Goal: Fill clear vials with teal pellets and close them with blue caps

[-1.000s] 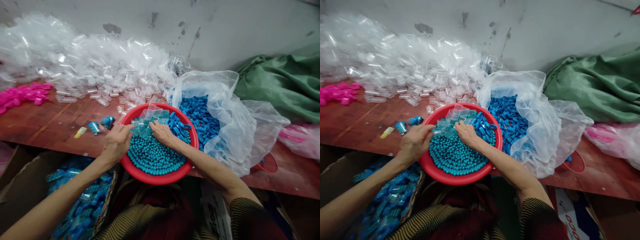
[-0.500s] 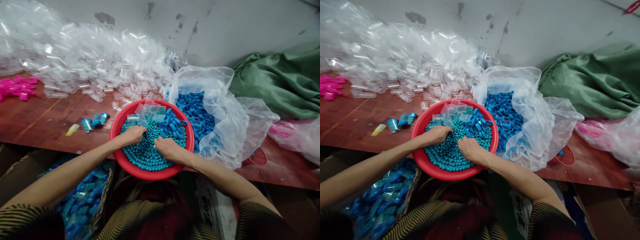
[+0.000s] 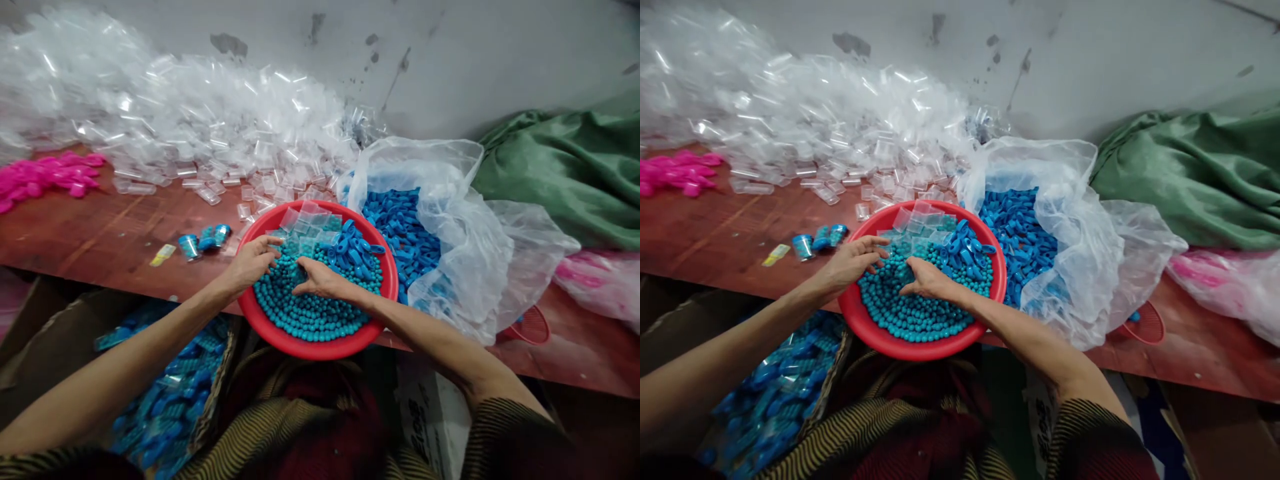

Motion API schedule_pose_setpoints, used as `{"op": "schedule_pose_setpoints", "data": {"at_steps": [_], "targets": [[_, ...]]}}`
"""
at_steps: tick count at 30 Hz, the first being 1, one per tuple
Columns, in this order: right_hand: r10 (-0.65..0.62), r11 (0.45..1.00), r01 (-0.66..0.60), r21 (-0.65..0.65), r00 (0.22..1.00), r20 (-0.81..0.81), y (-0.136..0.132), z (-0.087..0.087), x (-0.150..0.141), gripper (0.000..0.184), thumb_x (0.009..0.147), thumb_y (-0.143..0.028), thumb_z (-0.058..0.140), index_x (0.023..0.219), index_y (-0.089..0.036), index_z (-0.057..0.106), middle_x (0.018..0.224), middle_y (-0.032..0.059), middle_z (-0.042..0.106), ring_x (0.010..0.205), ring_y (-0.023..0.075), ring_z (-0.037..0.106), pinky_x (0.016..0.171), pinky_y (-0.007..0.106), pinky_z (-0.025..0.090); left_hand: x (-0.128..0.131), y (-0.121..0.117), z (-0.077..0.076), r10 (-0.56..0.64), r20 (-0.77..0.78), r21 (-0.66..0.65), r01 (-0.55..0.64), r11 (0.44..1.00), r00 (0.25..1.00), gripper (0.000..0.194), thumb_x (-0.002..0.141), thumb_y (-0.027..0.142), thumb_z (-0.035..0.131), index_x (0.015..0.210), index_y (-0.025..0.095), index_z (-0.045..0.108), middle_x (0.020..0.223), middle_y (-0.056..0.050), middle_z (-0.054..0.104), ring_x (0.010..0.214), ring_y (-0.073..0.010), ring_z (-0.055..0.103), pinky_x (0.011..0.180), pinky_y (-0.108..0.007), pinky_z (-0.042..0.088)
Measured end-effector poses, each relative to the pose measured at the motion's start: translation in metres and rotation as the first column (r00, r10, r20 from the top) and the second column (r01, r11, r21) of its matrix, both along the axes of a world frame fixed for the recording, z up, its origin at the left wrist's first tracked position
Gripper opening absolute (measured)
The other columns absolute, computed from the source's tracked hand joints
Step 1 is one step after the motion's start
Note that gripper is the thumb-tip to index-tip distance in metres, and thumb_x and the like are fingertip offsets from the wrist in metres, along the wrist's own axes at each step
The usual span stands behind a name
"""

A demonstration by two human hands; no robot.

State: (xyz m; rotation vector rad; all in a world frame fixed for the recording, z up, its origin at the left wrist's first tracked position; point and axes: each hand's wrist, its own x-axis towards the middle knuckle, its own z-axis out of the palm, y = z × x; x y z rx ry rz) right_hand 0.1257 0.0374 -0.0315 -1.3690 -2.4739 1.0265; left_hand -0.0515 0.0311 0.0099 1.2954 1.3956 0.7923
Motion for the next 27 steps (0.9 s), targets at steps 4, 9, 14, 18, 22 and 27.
{"op": "schedule_pose_setpoints", "data": {"at_steps": [4, 9, 14, 18, 22, 27], "targets": [[0.036, 0.996, -0.038, -0.077, 0.999, -0.027, -0.009, 0.015, 0.014, 0.042, 0.062, -0.031, 0.077, 0.09, -0.015, 0.05, 0.075, -0.0048, 0.044, 0.067, 0.0109, 0.043, 0.059, 0.022, 0.034, 0.004, -0.007, 0.009, 0.061, 0.132, -0.06, -0.053, 0.997, 0.989, 0.039, 0.062, 0.019, 0.055, 0.101, 0.014, 0.057, 0.076, -0.001, 0.061, 0.061, -0.0103, 0.054, 0.053, -0.022, 0.042], [0.179, 0.984, -0.179, -0.018, 0.963, 0.2, -0.018, 0.025, 0.014, 0.039, 0.068, -0.033, 0.073, 0.095, -0.015, 0.051, 0.086, 0.0011, 0.053, 0.075, 0.0148, 0.051, 0.063, 0.024, 0.038, 0.005, -0.009, 0.009, 0.107, 0.238, -0.126, -0.078, 0.989, 0.965, 0.037, 0.063, 0.023, 0.061, 0.099, 0.014, 0.057, 0.073, 0.0, 0.062, 0.059, -0.0098, 0.055, 0.052, -0.021, 0.041], [0.286, 0.951, -0.31, -0.008, 0.866, 0.409, -0.027, 0.017, -0.004, 0.032, 0.075, -0.025, 0.065, 0.101, -0.012, 0.051, 0.099, 0.0112, 0.056, 0.083, 0.0211, 0.057, 0.066, 0.029, 0.042, 0.001, -0.014, 0.008, 0.144, 0.273, -0.118, -0.116, 0.986, 0.951, 0.036, 0.064, 0.024, 0.062, 0.098, 0.015, 0.057, 0.074, -0.001, 0.063, 0.061, -0.0102, 0.056, 0.053, -0.02, 0.041], [0.184, 0.982, -0.188, -0.006, 0.958, 0.22, -0.022, 0.012, -0.02, 0.035, 0.071, -0.029, 0.069, 0.097, -0.013, 0.05, 0.092, 0.006, 0.056, 0.08, 0.0184, 0.054, 0.065, 0.027, 0.042, -0.004, -0.017, 0.011, 0.172, 0.255, -0.079, -0.157, 0.984, 0.952, 0.035, 0.065, 0.025, 0.061, 0.098, 0.015, 0.057, 0.074, -0.001, 0.063, 0.061, -0.0103, 0.056, 0.054, -0.021, 0.042], [-0.077, 0.987, 0.058, -0.152, 0.989, -0.123, -0.02, 0.014, -0.014, 0.041, 0.066, -0.036, 0.072, 0.092, -0.018, 0.047, 0.074, -0.0047, 0.049, 0.067, 0.0124, 0.049, 0.058, 0.024, 0.04, -0.005, -0.023, 0.011, 0.104, 0.171, -0.007, -0.104, 0.995, 0.98, 0.038, 0.067, 0.03, 0.061, 0.102, 0.015, 0.057, 0.073, 0.0, 0.06, 0.065, -0.012, 0.056, 0.056, -0.022, 0.043], [-0.358, 0.909, 0.212, -0.358, 0.838, -0.412, -0.031, 0.015, -0.005, 0.038, 0.067, -0.032, 0.067, 0.092, -0.021, 0.04, 0.073, -0.0071, 0.048, 0.056, 0.0094, 0.05, 0.051, 0.022, 0.042, 0.018, -0.033, -0.003, -0.102, 0.14, 0.012, 0.102, 0.995, 0.985, 0.04, 0.065, 0.028, 0.063, 0.103, 0.016, 0.056, 0.087, -0.002, 0.061, 0.071, -0.0138, 0.058, 0.06, -0.025, 0.046]]}}
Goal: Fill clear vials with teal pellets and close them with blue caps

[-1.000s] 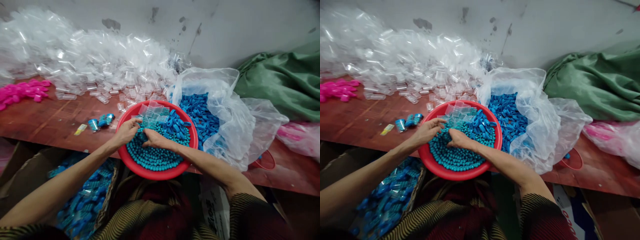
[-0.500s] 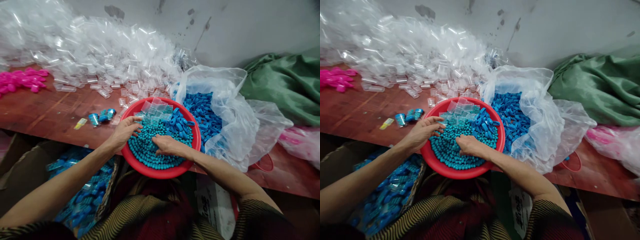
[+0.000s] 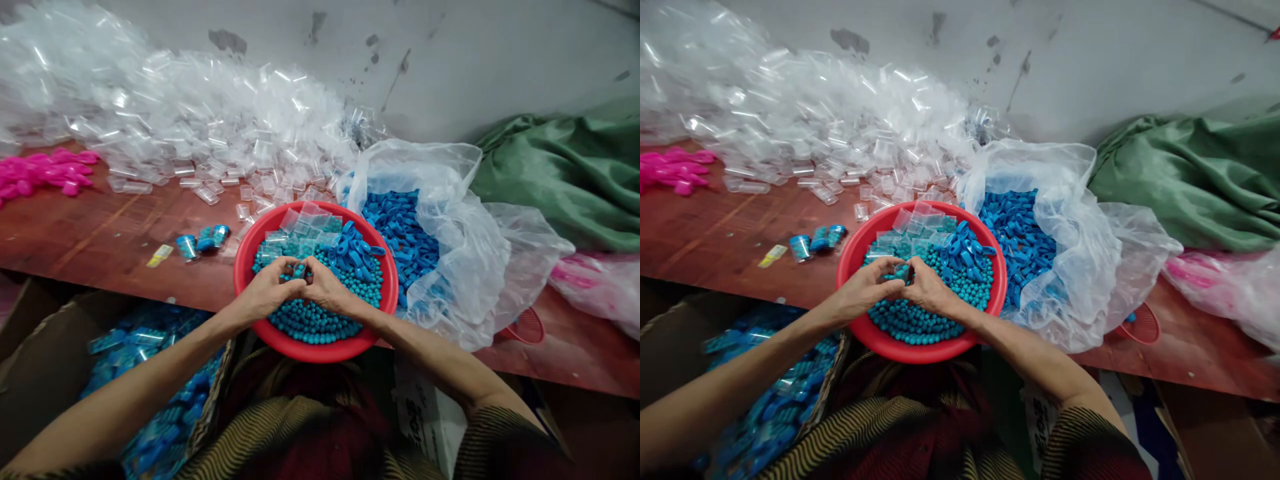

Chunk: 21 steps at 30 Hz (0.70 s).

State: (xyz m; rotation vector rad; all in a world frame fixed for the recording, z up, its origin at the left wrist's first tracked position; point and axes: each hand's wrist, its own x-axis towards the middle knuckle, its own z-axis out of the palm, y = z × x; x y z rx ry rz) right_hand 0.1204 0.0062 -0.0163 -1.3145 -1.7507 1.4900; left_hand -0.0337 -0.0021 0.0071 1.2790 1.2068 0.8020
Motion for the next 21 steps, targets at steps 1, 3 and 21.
{"op": "schedule_pose_setpoints", "data": {"at_steps": [1, 3, 21], "targets": [[-0.039, 0.999, 0.039, -0.01, 0.999, -0.033, -0.002, 0.0, 0.001, 0.037, 0.068, -0.031, 0.066, 0.092, -0.021, 0.04, 0.073, -0.007, 0.048, 0.055, 0.0094, 0.05, 0.049, 0.022, 0.042, 0.005, -0.001, -0.003, 0.0, 0.014, 0.014, 0.0, 1.0, 1.0, 0.037, 0.066, 0.027, 0.062, 0.102, 0.016, 0.057, 0.088, -0.002, 0.06, 0.071, -0.0134, 0.058, 0.06, -0.025, 0.047], [-0.06, 0.998, 0.059, -0.013, 0.996, -0.066, -0.006, 0.002, 0.003, 0.034, 0.069, -0.029, 0.065, 0.092, -0.021, 0.04, 0.07, -0.0073, 0.048, 0.052, 0.0095, 0.051, 0.046, 0.022, 0.041, 0.012, -0.002, -0.006, 0.02, 0.083, -0.011, -0.019, 1.0, 0.996, 0.033, 0.07, 0.029, 0.059, 0.1, 0.017, 0.056, 0.086, -0.001, 0.06, 0.066, -0.0122, 0.057, 0.056, -0.024, 0.046], [-0.167, 0.913, -0.276, 0.301, 0.421, 0.892, 0.008, 0.037, 0.055, 0.03, 0.09, -0.037, 0.045, 0.104, -0.014, 0.058, 0.097, 0.0128, 0.066, 0.088, 0.026, 0.063, 0.068, 0.031, 0.045, 0.018, -0.003, -0.003, -0.004, 0.232, -0.371, 0.092, 0.924, 0.973, 0.033, 0.07, 0.037, 0.066, 0.087, 0.017, 0.047, 0.065, 0.001, 0.061, 0.053, -0.0121, 0.061, 0.045, -0.019, 0.042]]}}
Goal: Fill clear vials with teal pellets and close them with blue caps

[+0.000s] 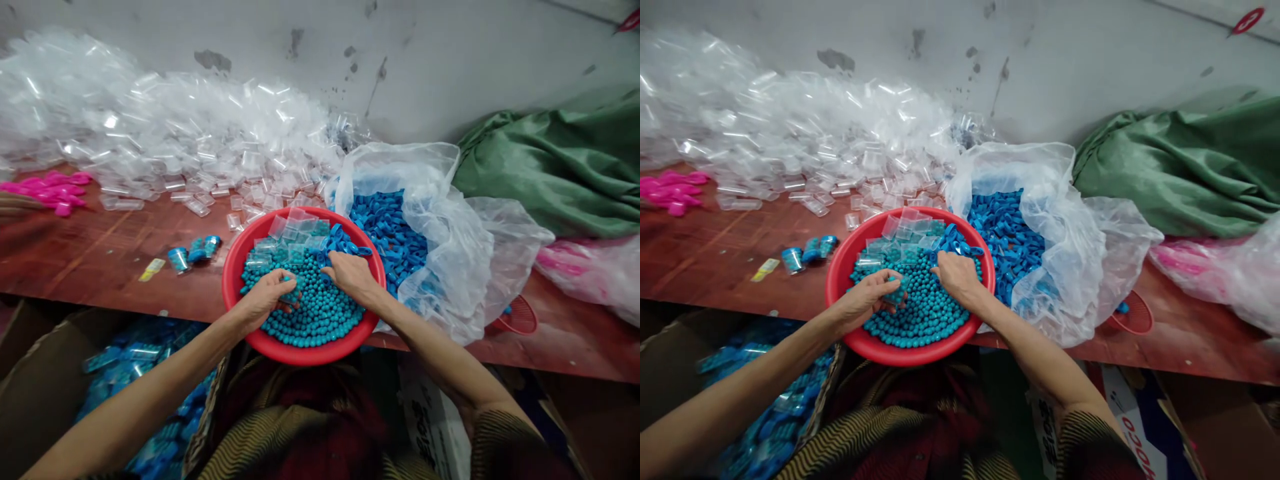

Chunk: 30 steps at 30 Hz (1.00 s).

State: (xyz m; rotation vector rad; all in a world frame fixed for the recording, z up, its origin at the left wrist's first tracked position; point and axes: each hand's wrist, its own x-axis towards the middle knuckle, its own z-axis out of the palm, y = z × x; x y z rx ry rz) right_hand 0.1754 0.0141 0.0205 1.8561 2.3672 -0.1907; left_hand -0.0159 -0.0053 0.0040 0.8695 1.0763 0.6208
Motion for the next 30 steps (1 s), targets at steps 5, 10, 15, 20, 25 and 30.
{"op": "schedule_pose_setpoints", "data": {"at_steps": [5, 10, 15, 20, 25, 30], "targets": [[0.127, 0.992, -0.128, 0.019, 0.991, 0.044, 0.008, 0.005, -0.005, 0.031, 0.094, -0.022, 0.032, 0.118, -0.02, 0.049, 0.103, 0.0103, 0.06, 0.085, 0.0215, 0.061, 0.064, 0.028, 0.042, 0.002, -0.002, 0.0, 0.041, -0.038, 0.006, -0.041, 0.999, 0.998, 0.03, 0.07, 0.035, 0.064, 0.086, 0.017, 0.046, 0.064, 0.003, 0.059, 0.05, -0.0122, 0.06, 0.042, -0.019, 0.04], [0.398, 0.917, -0.394, -0.055, 0.906, 0.146, 0.003, -0.003, 0.006, 0.036, 0.093, -0.016, 0.027, 0.117, -0.022, 0.053, 0.107, 0.0115, 0.054, 0.085, 0.023, 0.057, 0.059, 0.029, 0.04, 0.001, 0.001, -0.003, 0.028, -0.048, 0.011, -0.027, 1.0, 0.998, 0.031, 0.071, 0.034, 0.062, 0.091, 0.017, 0.046, 0.07, 0.001, 0.06, 0.048, -0.0113, 0.059, 0.039, -0.018, 0.036], [0.375, 0.927, -0.374, -0.037, 0.912, 0.167, 0.007, -0.016, 0.002, 0.03, 0.092, -0.014, 0.031, 0.099, -0.015, 0.061, 0.104, 0.0143, 0.054, 0.088, 0.0244, 0.055, 0.061, 0.031, 0.042, 0.001, -0.001, -0.002, -0.021, -0.049, 0.01, 0.021, 1.0, 0.999, 0.03, 0.072, 0.033, 0.06, 0.092, 0.018, 0.044, 0.07, 0.001, 0.06, 0.049, -0.0106, 0.058, 0.04, -0.018, 0.036], [0.238, 0.971, -0.22, 0.094, 0.922, -0.304, 0.002, -0.009, 0.0, 0.021, 0.089, -0.024, 0.048, 0.101, -0.012, 0.059, 0.097, 0.012, 0.061, 0.091, 0.0223, 0.056, 0.076, 0.033, 0.042, 0.003, -0.004, -0.002, -0.005, -0.107, 0.114, 0.017, 0.993, 0.994, 0.027, 0.073, 0.033, 0.058, 0.091, 0.018, 0.044, 0.067, 0.004, 0.056, 0.048, -0.0083, 0.054, 0.039, -0.016, 0.035], [0.075, 0.963, -0.244, -0.111, 0.644, -0.761, -0.015, -0.014, -0.004, 0.03, 0.091, -0.021, 0.04, 0.116, -0.014, 0.055, 0.075, 0.0016, 0.061, 0.068, 0.0131, 0.057, 0.068, 0.026, 0.044, 0.005, -0.006, -0.001, -0.067, -0.103, 0.172, 0.084, 0.981, 0.992, 0.029, 0.073, 0.033, 0.057, 0.092, 0.019, 0.041, 0.07, 0.006, 0.051, 0.052, -0.0093, 0.056, 0.04, -0.019, 0.043], [-0.044, 0.961, -0.218, -0.168, 0.482, -0.875, -0.018, -0.022, -0.003, 0.029, 0.086, -0.027, 0.049, 0.111, -0.015, 0.059, 0.071, -0.0009, 0.058, 0.065, 0.0117, 0.055, 0.064, 0.025, 0.045, 0.006, -0.007, -0.002, -0.107, -0.115, 0.23, 0.132, 0.964, 0.988, 0.03, 0.077, 0.032, 0.054, 0.099, 0.019, 0.04, 0.066, 0.007, 0.049, 0.042, -0.0055, 0.05, 0.034, -0.016, 0.037]]}}
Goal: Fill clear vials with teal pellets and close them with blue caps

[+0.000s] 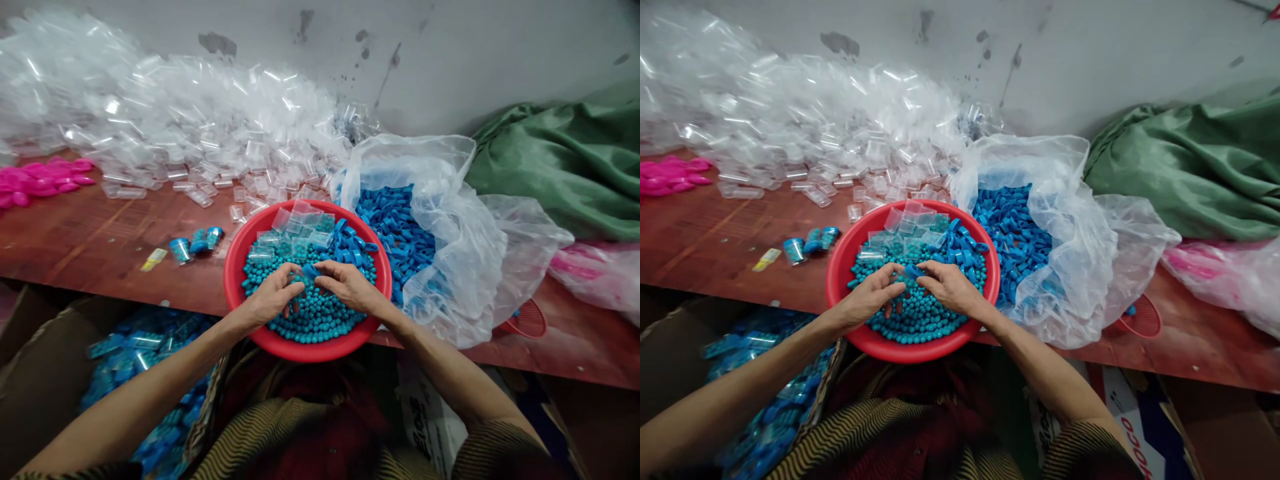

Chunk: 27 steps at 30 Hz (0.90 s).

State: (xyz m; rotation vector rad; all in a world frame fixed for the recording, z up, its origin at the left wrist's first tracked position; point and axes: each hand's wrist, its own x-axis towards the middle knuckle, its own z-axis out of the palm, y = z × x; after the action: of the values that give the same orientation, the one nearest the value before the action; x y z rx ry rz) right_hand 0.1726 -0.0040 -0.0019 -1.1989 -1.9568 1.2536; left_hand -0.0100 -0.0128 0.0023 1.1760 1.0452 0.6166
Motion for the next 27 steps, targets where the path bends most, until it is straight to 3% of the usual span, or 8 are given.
{"op": "schedule_pose_setpoints", "data": {"at_steps": [6, 10, 14, 18, 23, 27], "targets": [[0.013, 1.0, -0.013, 0.001, 1.0, -0.013, -0.002, 0.005, 0.003, 0.029, 0.088, -0.026, 0.046, 0.111, -0.017, 0.06, 0.07, -0.0011, 0.058, 0.064, 0.011, 0.054, 0.064, 0.025, 0.044, 0.0, 0.0, -0.003, -0.046, 0.014, 0.028, 0.046, 0.999, 0.999, 0.034, 0.077, 0.028, 0.054, 0.106, 0.018, 0.039, 0.066, 0.007, 0.049, 0.041, -0.0051, 0.048, 0.033, -0.015, 0.033], [0.019, 0.994, -0.026, -0.106, 0.997, -0.07, -0.004, 0.005, 0.003, 0.031, 0.089, -0.024, 0.041, 0.116, -0.018, 0.055, 0.065, -0.003, 0.054, 0.055, 0.0088, 0.052, 0.054, 0.022, 0.043, 0.003, 0.0, -0.005, -0.043, 0.036, 0.046, 0.041, 0.998, 0.998, 0.037, 0.078, 0.026, 0.053, 0.11, 0.018, 0.038, 0.069, 0.006, 0.05, 0.041, -0.0049, 0.048, 0.034, -0.017, 0.033], [-0.095, 0.985, 0.063, -0.163, 0.975, -0.2, -0.006, 0.0, -0.005, 0.026, 0.087, -0.026, 0.044, 0.111, -0.02, 0.051, 0.068, -0.0037, 0.054, 0.051, 0.0079, 0.052, 0.047, 0.019, 0.043, 0.004, 0.0, -0.002, -0.027, 0.083, 0.077, 0.02, 0.997, 0.996, 0.041, 0.079, 0.024, 0.051, 0.116, 0.018, 0.035, 0.069, 0.007, 0.05, 0.041, -0.0041, 0.046, 0.037, -0.018, 0.035], [-0.172, 0.978, 0.138, -0.158, 0.958, -0.227, -0.007, -0.001, -0.01, 0.019, 0.086, -0.028, 0.048, 0.102, -0.02, 0.054, 0.068, -0.0041, 0.054, 0.049, 0.0072, 0.051, 0.044, 0.018, 0.042, 0.001, -0.001, -0.001, -0.031, 0.069, 0.072, 0.026, 0.997, 0.997, 0.052, 0.08, 0.028, 0.05, 0.127, 0.017, 0.03, 0.064, 0.007, 0.047, 0.038, -0.0051, 0.046, 0.034, -0.018, 0.034], [-0.099, 0.993, 0.104, 0.056, 0.992, -0.079, -0.012, 0.005, -0.007, 0.024, 0.088, -0.027, 0.046, 0.102, -0.018, 0.063, 0.066, -0.0022, 0.059, 0.05, 0.0079, 0.052, 0.051, 0.021, 0.044, -0.002, -0.003, -0.003, -0.007, 0.089, 0.082, -0.001, 0.997, 0.996, 0.056, 0.079, 0.032, 0.053, 0.129, 0.018, 0.032, 0.061, 0.007, 0.047, 0.04, -0.0072, 0.049, 0.035, -0.018, 0.038], [-0.117, 0.923, 0.1, 0.372, 0.993, 0.024, -0.023, -0.005, -0.015, 0.03, 0.09, -0.024, 0.04, 0.109, -0.015, 0.062, 0.083, 0.0061, 0.065, 0.073, 0.015, 0.061, 0.068, 0.027, 0.049, 0.001, -0.005, -0.003, 0.052, 0.126, 0.077, -0.062, 0.995, 0.991, 0.04, 0.078, 0.033, 0.054, 0.112, 0.017, 0.043, 0.056, 0.009, 0.043, 0.036, -0.0057, 0.043, 0.032, -0.018, 0.033]]}}
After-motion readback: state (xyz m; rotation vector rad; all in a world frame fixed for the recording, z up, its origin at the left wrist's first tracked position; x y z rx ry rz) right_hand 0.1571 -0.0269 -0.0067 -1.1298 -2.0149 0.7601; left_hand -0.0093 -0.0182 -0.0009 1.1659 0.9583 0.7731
